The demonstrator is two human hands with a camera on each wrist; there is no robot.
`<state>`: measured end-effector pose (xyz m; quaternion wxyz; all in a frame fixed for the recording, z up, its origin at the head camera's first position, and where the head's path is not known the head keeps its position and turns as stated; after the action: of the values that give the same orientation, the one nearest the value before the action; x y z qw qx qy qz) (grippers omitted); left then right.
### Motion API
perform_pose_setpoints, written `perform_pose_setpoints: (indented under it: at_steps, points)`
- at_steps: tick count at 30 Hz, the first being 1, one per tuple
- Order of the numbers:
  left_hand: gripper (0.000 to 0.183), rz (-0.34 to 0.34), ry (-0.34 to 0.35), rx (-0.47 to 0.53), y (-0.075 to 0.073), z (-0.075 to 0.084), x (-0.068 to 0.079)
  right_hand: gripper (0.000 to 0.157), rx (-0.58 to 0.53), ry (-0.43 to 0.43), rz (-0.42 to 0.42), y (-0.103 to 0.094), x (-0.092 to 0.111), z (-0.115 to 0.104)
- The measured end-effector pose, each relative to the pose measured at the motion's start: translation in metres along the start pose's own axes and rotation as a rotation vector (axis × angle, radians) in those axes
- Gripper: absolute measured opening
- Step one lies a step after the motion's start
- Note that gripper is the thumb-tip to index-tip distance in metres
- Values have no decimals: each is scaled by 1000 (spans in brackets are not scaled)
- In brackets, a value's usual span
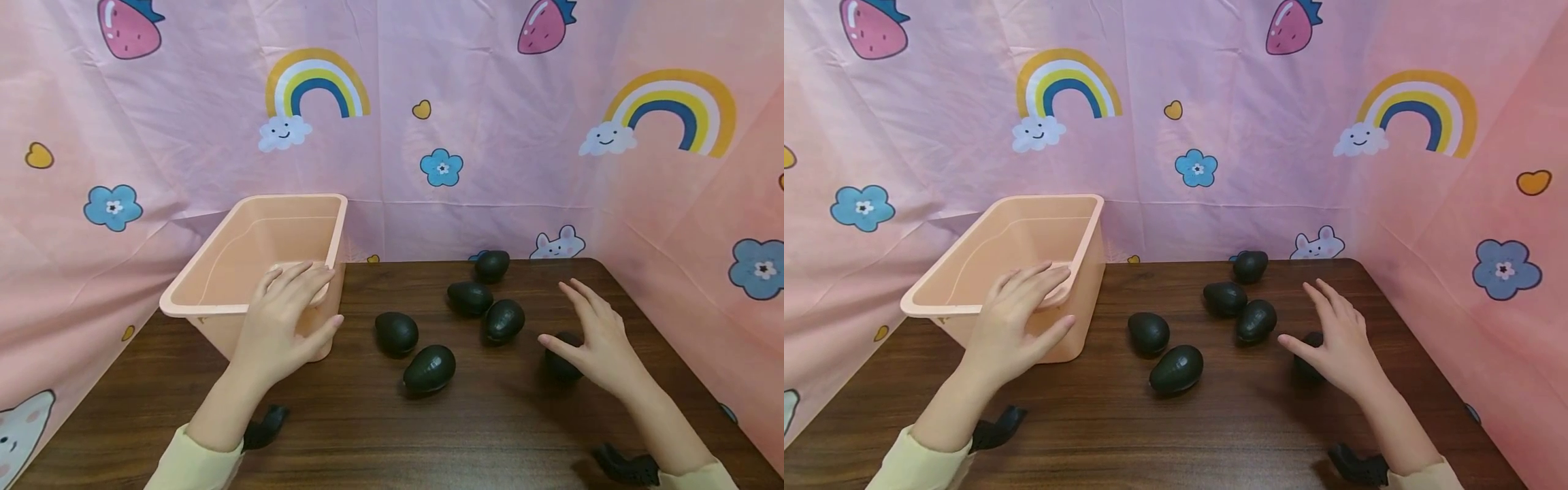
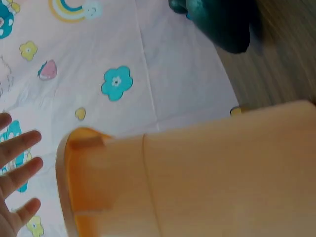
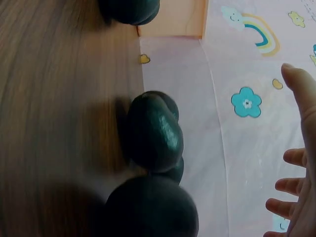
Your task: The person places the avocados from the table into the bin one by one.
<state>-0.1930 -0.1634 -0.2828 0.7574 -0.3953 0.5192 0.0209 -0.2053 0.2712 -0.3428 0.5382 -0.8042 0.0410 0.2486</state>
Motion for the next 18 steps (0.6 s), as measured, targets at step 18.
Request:
perform_pose_setpoints:
  at_steps: [18]
  points:
    - [60, -36, -11, 86, -34, -14, 14, 91, -7, 34, -37, 3, 21, 30]
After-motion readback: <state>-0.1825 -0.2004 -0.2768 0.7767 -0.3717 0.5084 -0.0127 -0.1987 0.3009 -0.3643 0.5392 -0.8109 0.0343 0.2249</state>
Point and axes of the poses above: each hand's wrist, its own x-axis away from the middle knuckle, its own y-axis out of the palm, z = x × y, the point moved 3 cm from there along -x, towards the middle knuckle, and after that the axes turned 10 degrees about x, right-handed, at the moved point
